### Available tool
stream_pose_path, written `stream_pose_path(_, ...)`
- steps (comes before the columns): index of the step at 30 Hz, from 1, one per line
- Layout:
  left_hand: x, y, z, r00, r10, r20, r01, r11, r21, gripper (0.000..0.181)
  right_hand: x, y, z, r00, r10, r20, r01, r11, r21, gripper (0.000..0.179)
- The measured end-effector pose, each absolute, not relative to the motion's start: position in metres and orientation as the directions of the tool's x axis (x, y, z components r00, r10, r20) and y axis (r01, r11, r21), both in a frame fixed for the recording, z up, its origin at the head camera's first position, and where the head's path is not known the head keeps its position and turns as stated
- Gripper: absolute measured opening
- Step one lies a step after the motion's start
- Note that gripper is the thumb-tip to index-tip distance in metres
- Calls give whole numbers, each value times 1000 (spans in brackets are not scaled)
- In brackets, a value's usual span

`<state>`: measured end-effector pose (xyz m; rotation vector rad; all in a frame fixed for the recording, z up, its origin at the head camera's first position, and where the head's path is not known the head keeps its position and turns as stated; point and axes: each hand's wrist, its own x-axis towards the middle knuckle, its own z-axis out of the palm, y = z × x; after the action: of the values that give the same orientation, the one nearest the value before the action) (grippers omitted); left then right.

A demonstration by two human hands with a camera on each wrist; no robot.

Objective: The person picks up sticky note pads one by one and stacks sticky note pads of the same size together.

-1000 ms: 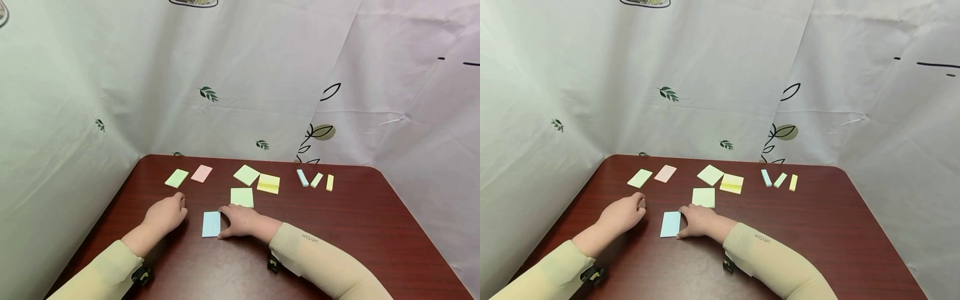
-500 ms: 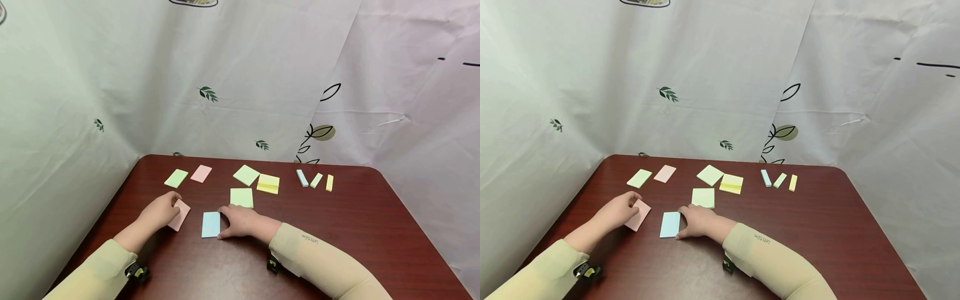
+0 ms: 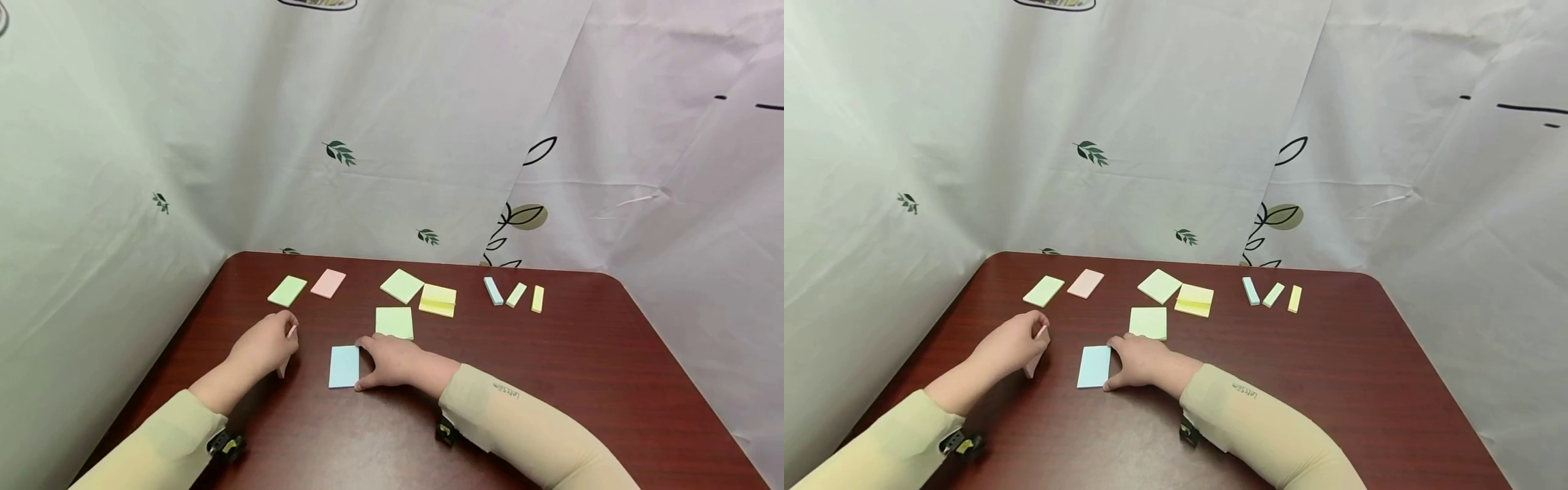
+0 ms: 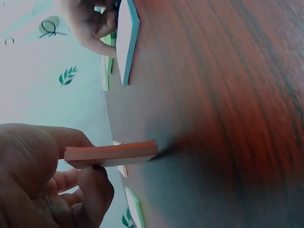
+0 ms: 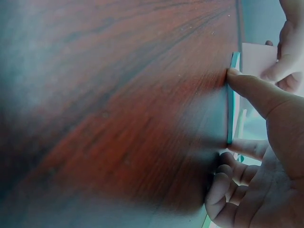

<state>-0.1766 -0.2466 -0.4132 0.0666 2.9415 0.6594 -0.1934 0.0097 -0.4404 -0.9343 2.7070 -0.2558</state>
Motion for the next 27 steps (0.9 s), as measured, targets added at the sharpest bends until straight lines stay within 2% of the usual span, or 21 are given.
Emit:
stream_pose_path(9,-172,-222,-420,-987,136,-88,102,944,315,22,-194,10,-441,-759,-622,-194,-576,780,-246,76)
stream_pose_path(14,-171,-213,-428,-983,125,-132,79,949,307,23,-194,9,-442,-758,-624,-190,-579,778,-244,77)
stream_pose_path(20,-170,-211,-432,-985,130,-110,95,957,276,20,-194,9,-442,-759,-621,-195,-577,780,-240,77)
stream_pose_path(27,-171,-213,-430,-984,144,-106,106,946,305,19,-195,10,-442,-759,-622,-190,-578,779,-244,76)
